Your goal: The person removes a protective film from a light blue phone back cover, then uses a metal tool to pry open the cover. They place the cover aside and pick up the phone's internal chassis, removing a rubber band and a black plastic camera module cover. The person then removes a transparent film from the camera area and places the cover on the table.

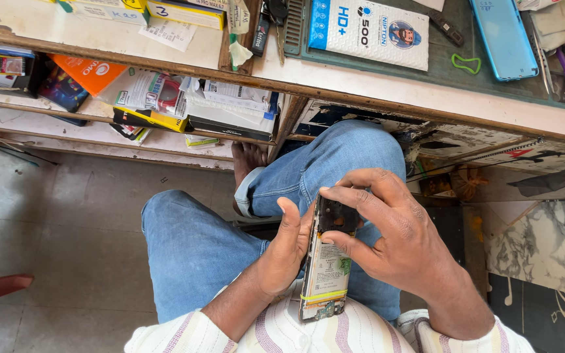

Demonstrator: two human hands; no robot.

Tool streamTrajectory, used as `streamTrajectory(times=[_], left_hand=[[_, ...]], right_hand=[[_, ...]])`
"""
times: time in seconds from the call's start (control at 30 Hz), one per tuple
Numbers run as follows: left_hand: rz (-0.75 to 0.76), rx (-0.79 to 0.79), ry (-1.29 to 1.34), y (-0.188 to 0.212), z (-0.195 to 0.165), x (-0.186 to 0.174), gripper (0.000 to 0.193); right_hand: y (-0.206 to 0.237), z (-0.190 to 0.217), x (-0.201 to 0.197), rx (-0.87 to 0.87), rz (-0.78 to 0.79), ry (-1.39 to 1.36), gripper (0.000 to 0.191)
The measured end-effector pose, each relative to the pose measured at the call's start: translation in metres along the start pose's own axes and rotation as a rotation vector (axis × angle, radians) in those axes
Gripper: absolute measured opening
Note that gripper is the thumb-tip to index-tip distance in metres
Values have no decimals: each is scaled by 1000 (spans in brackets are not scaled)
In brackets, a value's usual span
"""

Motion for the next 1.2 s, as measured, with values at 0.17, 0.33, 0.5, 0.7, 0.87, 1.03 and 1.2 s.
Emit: streamTrajectory(times=[0.17,0.33,0.5,0.7,0.87,1.03,1.2], left_hand=[[9,-30,-69,-1,3,1,111],[21,7,-36,1,-5,4,108],[4,39,34,3,-17,8,106],[-3,24,168,2,-27,13,78],[-98,-32,150,-2,-27,5,68],[-315,-70,67,-8,-23,-11,45],[-491,-135,-33,-3,-18,-22,27]], right_hand=[[2,0,-1,-12,-40,-32,54],[4,-9,3,97,-17,-133,57],[20,-18,-6,29,-146,-400,54],[47,-55,-11,37,-368,-948,55],[62,-74,-13,86,-445,-1009,59],[60,-75,-6,88,-411,-1012,62],[55,-71,1,71,-388,-1015,62]])
Point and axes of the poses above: each hand's wrist, its own y-axis away from the middle knuckle, its own x-axis out of the palm, z = x × y, the point moved 8 cm from there along -y, towards the middle knuckle, and after that the axes turned 2 degrees about -x, right-handed, at the moved point
